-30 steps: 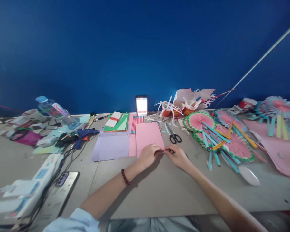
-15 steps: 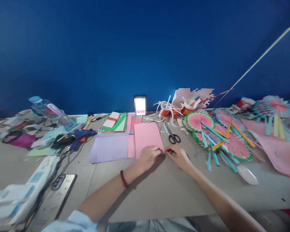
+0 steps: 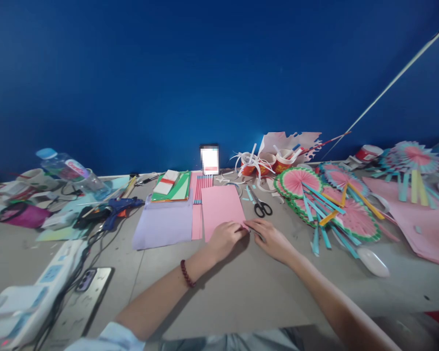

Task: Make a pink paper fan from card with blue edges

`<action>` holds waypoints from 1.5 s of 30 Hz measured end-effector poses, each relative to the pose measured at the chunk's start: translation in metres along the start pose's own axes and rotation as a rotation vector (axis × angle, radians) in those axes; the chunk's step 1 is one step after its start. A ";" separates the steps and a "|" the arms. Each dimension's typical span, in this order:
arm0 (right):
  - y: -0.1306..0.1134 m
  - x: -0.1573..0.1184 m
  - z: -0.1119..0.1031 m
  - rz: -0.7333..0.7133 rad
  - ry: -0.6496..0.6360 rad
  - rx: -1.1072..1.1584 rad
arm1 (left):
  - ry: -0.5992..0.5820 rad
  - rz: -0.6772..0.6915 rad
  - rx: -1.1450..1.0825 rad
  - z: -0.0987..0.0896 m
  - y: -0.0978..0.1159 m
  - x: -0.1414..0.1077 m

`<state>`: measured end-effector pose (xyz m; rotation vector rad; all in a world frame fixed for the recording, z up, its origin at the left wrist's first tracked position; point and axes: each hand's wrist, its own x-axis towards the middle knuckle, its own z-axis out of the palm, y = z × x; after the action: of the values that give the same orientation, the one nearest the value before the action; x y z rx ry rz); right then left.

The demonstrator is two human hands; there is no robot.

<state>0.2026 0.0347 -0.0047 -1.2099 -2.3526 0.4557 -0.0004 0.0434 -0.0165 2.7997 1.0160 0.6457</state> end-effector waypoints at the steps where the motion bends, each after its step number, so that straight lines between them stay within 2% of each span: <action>1: 0.000 0.000 0.000 0.003 -0.002 0.008 | -0.007 0.004 0.019 0.000 0.001 0.000; 7: 0.003 0.000 0.000 0.014 -0.005 0.034 | -0.024 0.004 0.091 0.003 0.003 0.000; 25: 0.006 0.000 0.000 -0.012 0.024 0.130 | -0.115 0.007 0.072 -0.001 0.000 0.005; 31: 0.002 -0.006 -0.001 -0.088 0.004 -0.060 | -0.101 -0.110 -0.187 -0.012 0.001 0.008; 37: -0.016 -0.013 -0.002 -0.129 -0.007 -0.351 | -0.104 -0.240 -0.446 -0.023 -0.002 0.018; 41: -0.029 -0.013 -0.001 -0.093 -0.084 -0.501 | -0.111 -0.308 -0.526 -0.023 -0.007 0.020; 45: -0.034 -0.014 0.002 -0.089 -0.089 -0.579 | -0.114 -0.338 -0.550 -0.021 -0.011 0.020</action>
<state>0.1857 0.0046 0.0062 -1.3307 -2.7003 -0.2297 -0.0017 0.0631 0.0077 2.1094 1.0581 0.6003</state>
